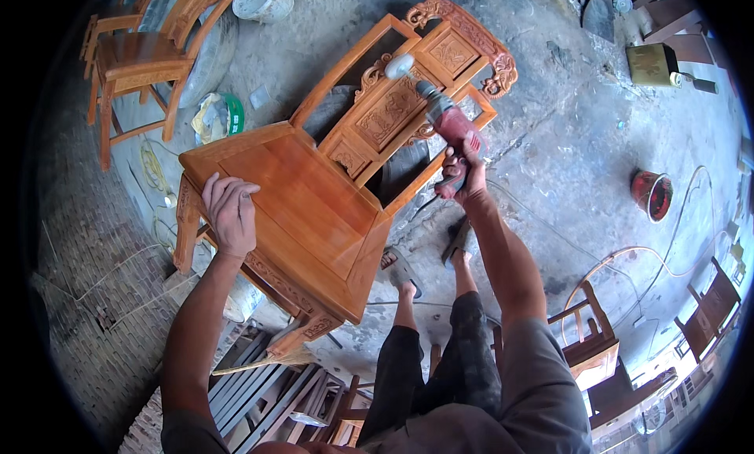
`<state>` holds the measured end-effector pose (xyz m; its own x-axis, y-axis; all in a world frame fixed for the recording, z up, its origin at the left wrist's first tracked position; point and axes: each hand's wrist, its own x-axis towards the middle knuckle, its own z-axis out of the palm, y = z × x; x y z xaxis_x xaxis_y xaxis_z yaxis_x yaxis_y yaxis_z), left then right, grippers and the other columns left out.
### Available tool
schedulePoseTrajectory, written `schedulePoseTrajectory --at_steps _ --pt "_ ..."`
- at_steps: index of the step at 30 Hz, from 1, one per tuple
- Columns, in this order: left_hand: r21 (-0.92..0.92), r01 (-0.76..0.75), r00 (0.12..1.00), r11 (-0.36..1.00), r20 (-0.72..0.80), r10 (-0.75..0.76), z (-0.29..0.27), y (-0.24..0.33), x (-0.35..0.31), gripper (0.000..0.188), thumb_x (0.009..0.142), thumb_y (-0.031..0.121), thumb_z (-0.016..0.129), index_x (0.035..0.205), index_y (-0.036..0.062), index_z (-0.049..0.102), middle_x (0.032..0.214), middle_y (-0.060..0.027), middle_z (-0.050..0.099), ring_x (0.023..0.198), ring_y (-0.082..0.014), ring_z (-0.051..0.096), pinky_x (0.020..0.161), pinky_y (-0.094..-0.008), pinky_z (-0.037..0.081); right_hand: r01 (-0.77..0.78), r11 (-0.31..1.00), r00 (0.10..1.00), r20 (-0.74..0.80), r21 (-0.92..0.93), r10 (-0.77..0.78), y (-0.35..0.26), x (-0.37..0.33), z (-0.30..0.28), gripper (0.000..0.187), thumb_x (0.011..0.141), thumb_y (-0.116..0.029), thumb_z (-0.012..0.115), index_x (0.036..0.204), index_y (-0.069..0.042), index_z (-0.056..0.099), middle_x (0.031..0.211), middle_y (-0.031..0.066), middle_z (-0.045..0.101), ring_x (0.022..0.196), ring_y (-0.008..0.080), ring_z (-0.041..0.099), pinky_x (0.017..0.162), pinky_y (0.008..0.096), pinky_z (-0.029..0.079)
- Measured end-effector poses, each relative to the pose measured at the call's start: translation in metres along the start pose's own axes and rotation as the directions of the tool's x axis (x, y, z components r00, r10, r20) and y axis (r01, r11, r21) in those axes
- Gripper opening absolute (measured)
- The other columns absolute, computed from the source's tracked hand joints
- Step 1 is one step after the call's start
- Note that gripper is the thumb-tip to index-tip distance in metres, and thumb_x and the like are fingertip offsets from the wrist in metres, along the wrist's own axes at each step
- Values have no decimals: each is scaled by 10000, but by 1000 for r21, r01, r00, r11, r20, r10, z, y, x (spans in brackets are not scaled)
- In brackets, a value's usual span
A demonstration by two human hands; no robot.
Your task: The person uses a power drill with a polishing attachment to buff the surface of a wooden chair. They move the tool across the backrest and seat, then stand and continue polishing other parts of the chair before setting the tool down.
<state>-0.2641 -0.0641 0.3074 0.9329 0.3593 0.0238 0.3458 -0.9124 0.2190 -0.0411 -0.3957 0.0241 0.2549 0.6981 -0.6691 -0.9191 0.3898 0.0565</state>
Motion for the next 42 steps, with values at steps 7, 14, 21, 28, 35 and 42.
schedulePoseTrajectory --at_steps 7,14,21,28,35,42 --pt "7 6 1000 1000 -1 -6 0 -2 -2 189 898 125 513 879 50 686 903 -85 693 986 -287 604 1100 -488 325 -165 981 983 -103 -101 155 67 -42 -9 356 983 -375 625 1082 -37 576 884 70 630 625 99 515 439 188 399" --pt "8 11 1000 1000 0 -11 -1 -1 -2 189 897 123 513 882 53 688 904 -84 693 988 -285 604 1104 -485 323 -44 998 995 -86 -42 40 27 -16 -8 355 975 -385 639 1066 -47 581 855 43 619 605 78 502 435 178 382" --pt "10 14 1000 1000 11 -14 -1 0 0 193 892 120 510 880 53 690 911 -83 694 992 -281 603 1107 -491 321 117 992 992 -43 -46 -119 -33 11 14 281 998 -325 615 1071 -56 577 864 82 642 600 88 518 451 184 430" --pt "15 11 1000 1000 14 -12 -1 -1 -1 199 899 123 506 886 47 689 915 -88 693 993 -283 605 1107 -494 319 94 995 996 3 23 -94 -38 32 31 282 993 -315 624 1090 -58 566 886 91 655 621 98 536 468 188 447" --pt "24 12 999 1000 30 -13 -2 -3 -3 195 902 130 509 885 44 683 912 -90 692 989 -287 604 1099 -496 322 8 989 1000 6 -146 -7 -11 27 36 297 1003 -347 601 1104 -70 560 871 76 639 628 104 541 455 192 428" --pt "10 12 1000 1000 24 -12 -1 -2 0 197 896 134 511 884 41 685 908 -94 691 988 -291 603 1099 -498 323 81 996 996 41 -47 -79 -13 50 55 305 1004 -344 604 1075 -49 571 857 72 639 634 97 553 455 197 446"
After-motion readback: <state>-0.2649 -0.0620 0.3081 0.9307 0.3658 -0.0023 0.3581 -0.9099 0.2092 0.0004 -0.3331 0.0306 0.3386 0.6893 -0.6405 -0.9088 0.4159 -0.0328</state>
